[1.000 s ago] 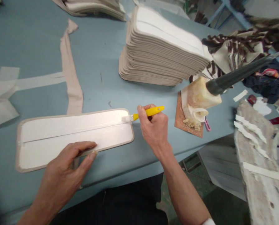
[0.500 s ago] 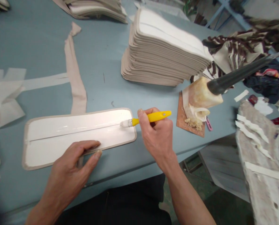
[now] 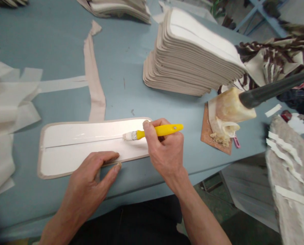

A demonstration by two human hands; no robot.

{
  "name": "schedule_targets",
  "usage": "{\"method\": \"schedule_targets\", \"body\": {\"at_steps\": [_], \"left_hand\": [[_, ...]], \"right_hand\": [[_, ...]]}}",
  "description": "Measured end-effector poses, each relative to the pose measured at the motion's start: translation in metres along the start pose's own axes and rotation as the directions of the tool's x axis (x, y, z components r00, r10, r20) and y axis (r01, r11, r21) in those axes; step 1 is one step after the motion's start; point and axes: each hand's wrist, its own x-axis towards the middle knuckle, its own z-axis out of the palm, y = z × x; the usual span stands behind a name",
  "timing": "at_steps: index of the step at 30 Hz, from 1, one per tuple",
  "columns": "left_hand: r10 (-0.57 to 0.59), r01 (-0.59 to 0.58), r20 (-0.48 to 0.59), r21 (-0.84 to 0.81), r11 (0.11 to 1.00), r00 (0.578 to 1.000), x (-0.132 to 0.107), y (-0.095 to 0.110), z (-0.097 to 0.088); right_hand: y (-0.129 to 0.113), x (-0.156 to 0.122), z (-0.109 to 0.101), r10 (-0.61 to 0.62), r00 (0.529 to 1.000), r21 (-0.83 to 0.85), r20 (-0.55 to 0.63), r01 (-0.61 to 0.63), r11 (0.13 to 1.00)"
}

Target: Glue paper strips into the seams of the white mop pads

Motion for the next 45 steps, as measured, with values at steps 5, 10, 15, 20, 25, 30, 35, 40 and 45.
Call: {"method": "schedule_targets", "body": {"at_steps": [5,10,15,20,25,30,35,40,45], "left_hand": [[-0.006,0.006,0.005,-0.018,1.0,1.0,-0.001,0.002,0.0],[-0.005,0.005,-0.004,-0.011,1.0,1.0,0.0,0.003,0.0],[-0.004,0.004,0.005,-0.002,1.0,1.0,0.0,0.003,0.001],[-0.008,0.008,0.013,-0.005,1.0,1.0,-0.001,0.002,0.001],[-0.029,0.029,0.003,-0.043,0.999,1.0,-0.001,0.004,0.001],[-0.066,0.069,0.029,-0.116,0.991,0.997,-0.003,0.007,0.001],[-0.04,0.045,0.036,-0.165,0.985,0.999,-0.004,0.009,0.002],[-0.037,0.04,0.022,-0.186,0.982,0.999,-0.004,0.011,0.003],[-0.053,0.062,0.046,-0.234,0.97,0.998,-0.006,0.011,0.006]], "right_hand": [[0.001,-0.001,0.024,0.07,0.993,0.102,0.092,-0.079,0.992],[0.012,-0.001,0.031,0.133,0.98,0.053,0.149,-0.142,0.988],[0.011,-0.002,0.032,0.043,0.991,-0.023,0.123,-0.04,0.999],[0.001,-0.003,0.027,-0.057,0.989,-0.063,0.134,0.066,0.996],[-0.012,-0.006,0.026,-0.076,0.994,-0.043,0.085,0.08,0.996],[-0.013,-0.01,0.044,-0.037,0.991,0.068,0.131,0.028,0.997],[-0.015,-0.011,0.05,-0.013,0.987,0.006,0.16,0.012,1.0],[-0.022,-0.011,0.058,-0.038,0.982,0.05,0.187,0.029,0.998],[-0.029,-0.012,0.062,-0.016,0.979,-0.014,0.203,0.019,1.0]]}}
